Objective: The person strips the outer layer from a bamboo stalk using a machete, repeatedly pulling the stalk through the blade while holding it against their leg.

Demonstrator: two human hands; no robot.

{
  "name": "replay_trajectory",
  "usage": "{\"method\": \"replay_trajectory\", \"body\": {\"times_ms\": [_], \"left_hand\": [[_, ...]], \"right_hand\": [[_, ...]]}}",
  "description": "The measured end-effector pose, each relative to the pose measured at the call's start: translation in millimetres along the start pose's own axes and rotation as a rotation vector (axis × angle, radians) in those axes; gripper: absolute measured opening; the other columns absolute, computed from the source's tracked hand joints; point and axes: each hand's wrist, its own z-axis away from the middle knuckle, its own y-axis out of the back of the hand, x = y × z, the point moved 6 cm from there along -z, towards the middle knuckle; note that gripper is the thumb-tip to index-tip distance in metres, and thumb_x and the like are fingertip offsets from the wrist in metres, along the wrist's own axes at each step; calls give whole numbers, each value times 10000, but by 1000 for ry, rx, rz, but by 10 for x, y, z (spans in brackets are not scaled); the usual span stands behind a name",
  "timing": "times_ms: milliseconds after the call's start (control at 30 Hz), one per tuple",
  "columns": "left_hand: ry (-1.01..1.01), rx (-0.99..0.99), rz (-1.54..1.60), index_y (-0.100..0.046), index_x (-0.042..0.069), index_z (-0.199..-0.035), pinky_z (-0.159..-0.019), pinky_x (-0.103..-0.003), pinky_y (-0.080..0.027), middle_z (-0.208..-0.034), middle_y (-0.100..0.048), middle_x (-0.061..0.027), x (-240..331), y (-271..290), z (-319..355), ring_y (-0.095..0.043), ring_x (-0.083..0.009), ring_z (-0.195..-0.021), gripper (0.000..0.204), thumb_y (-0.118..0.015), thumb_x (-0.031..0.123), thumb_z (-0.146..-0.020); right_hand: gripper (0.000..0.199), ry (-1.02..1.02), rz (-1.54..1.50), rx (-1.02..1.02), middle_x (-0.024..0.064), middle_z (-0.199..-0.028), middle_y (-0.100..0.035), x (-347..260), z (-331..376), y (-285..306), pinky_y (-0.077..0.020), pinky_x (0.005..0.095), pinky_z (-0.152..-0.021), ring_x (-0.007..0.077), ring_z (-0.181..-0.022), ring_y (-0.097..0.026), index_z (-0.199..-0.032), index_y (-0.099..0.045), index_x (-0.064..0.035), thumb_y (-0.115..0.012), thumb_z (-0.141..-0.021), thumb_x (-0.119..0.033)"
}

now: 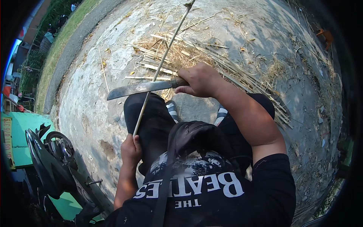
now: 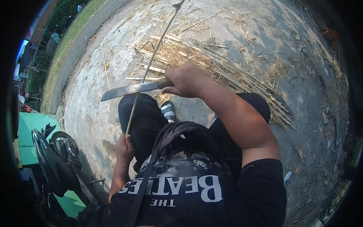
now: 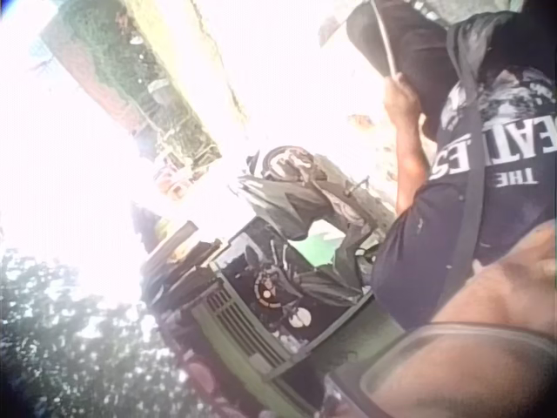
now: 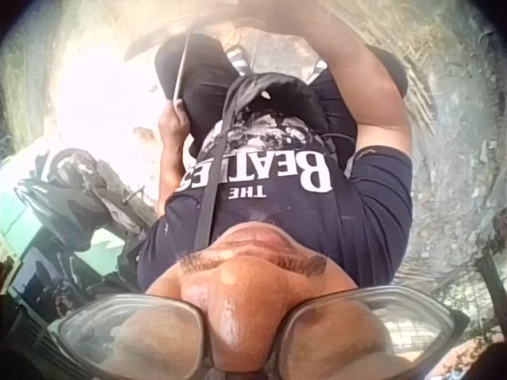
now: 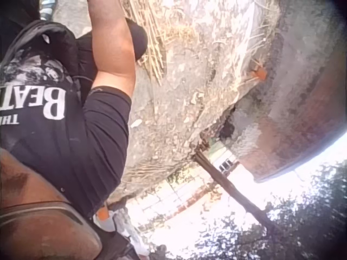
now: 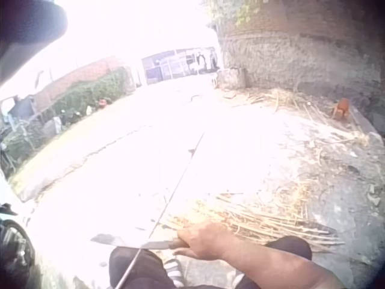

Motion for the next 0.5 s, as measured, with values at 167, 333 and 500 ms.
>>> {"method": "replay_trajectory", "body": {"times_ms": [167,333,500], "left_hand": [[-11,5,5,-501,28,-802,-553,-550,-432,-660,-561,-254,-88,-22,33,-579,-515,-656,452,-483,393,-1067],[-2,1,-16,-499,30,-799,-554,-551,-429,-658,-558,-248,-74,-25,-11,-579,-513,-658,464,-475,407,-1068],[-22,11,110,-491,32,-793,-547,-536,-426,-646,-543,-237,-133,-49,0,-578,-501,-649,463,-479,404,-1068]], "right_hand": [[546,46,71,168,101,-744,-686,442,-19,144,-545,443,-709,325,-731,-703,-880,-630,-110,-616,-910,-656],[569,-223,116,198,119,-754,-689,664,-21,205,-554,461,-664,345,-728,-703,-905,-634,-107,-591,-921,-674],[560,228,65,202,82,-698,-633,15,17,40,-503,426,-665,321,-668,-659,-829,-576,-106,-632,-887,-661]]}}
